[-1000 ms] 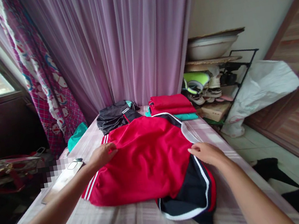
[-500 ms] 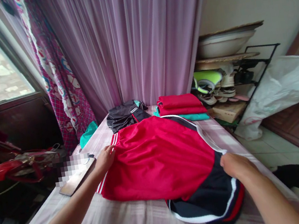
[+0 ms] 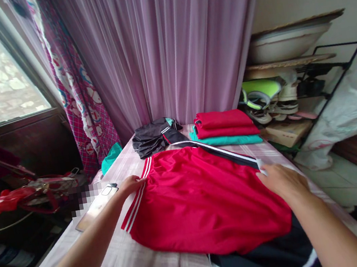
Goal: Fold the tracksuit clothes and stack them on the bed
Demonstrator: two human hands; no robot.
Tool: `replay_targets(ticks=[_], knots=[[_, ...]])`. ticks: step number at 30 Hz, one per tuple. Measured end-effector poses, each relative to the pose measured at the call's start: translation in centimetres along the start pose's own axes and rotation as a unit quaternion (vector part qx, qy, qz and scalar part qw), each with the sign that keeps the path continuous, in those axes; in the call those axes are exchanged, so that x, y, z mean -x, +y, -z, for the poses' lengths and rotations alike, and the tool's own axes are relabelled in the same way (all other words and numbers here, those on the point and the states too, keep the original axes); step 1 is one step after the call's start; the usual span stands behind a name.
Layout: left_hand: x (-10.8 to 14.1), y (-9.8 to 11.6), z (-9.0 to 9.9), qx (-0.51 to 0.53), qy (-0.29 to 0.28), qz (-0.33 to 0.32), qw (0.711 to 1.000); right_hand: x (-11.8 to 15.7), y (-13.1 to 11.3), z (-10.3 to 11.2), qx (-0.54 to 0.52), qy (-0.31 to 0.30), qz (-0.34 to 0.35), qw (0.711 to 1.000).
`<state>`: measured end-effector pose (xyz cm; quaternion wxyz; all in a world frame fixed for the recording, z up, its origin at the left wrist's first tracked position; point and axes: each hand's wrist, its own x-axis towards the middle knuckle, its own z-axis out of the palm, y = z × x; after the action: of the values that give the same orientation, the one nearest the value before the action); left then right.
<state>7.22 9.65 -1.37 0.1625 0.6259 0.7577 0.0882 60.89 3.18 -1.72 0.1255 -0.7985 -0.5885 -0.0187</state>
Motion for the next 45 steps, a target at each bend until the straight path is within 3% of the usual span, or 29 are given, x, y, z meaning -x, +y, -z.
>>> replay_targets(ticks=[5,9,14,15,18,20,25,27,32,38,42,45], knots=[[-1.0,0.6,-0.1,0.044,-0.001,0.018,0.999,-3.6,-5.9,0.2,-0.027,-0.016,-0.01,0.999],[-1.2,1.3,-1.2,0.096,0.031,0.029,0.994,-5.8,-7.8,-1.3,-0.073,-0.025,-0.008,0.997],[-0.9,1.3,-1.4,0.152,0.039,0.007,0.988,-6.8,-9.3,-2.1,-0.098,-0.14,0.014,0.985],[-1.0,1.2,-1.0,0.154,0.047,-0.003,0.987,-7.0,-9.4,-2.1,-0.094,-0.122,0.01,0.988],[-1.7,0.7,0.1,0.122,0.107,-0.03,0.986,-7.7,-8.9,-2.0,-0.09,0.047,-0.054,0.993],[-2.6,0.6,0.5,0.087,0.136,-0.027,0.987,-8.1,-8.5,-2.4,-0.101,0.115,-0.073,0.986],[-4.0,0.1,-0.9,0.064,0.122,0.003,0.99,-7.8,-8.1,-4.9,-0.102,0.031,0.033,0.994],[-3.9,-0.2,-1.4,0.073,0.123,0.001,0.99,-7.2,-8.0,-5.5,-0.098,0.022,0.044,0.994],[-2.7,-1.1,-1.1,0.146,0.089,-0.013,0.985,-6.2,-9.1,-3.4,-0.062,0.052,0.013,0.997],[-3.7,-0.8,0.6,0.272,0.022,0.021,0.962,-7.8,-15.0,0.4,-0.072,0.061,0.08,0.992],[-6.6,0.5,2.1,0.335,-0.043,0.039,0.941,-10.4,-20.0,1.3,-0.089,0.048,0.128,0.987],[-9.2,1.5,2.3,0.365,-0.058,0.044,0.928,-12.2,-23.1,1.3,-0.06,0.015,0.145,0.988]])
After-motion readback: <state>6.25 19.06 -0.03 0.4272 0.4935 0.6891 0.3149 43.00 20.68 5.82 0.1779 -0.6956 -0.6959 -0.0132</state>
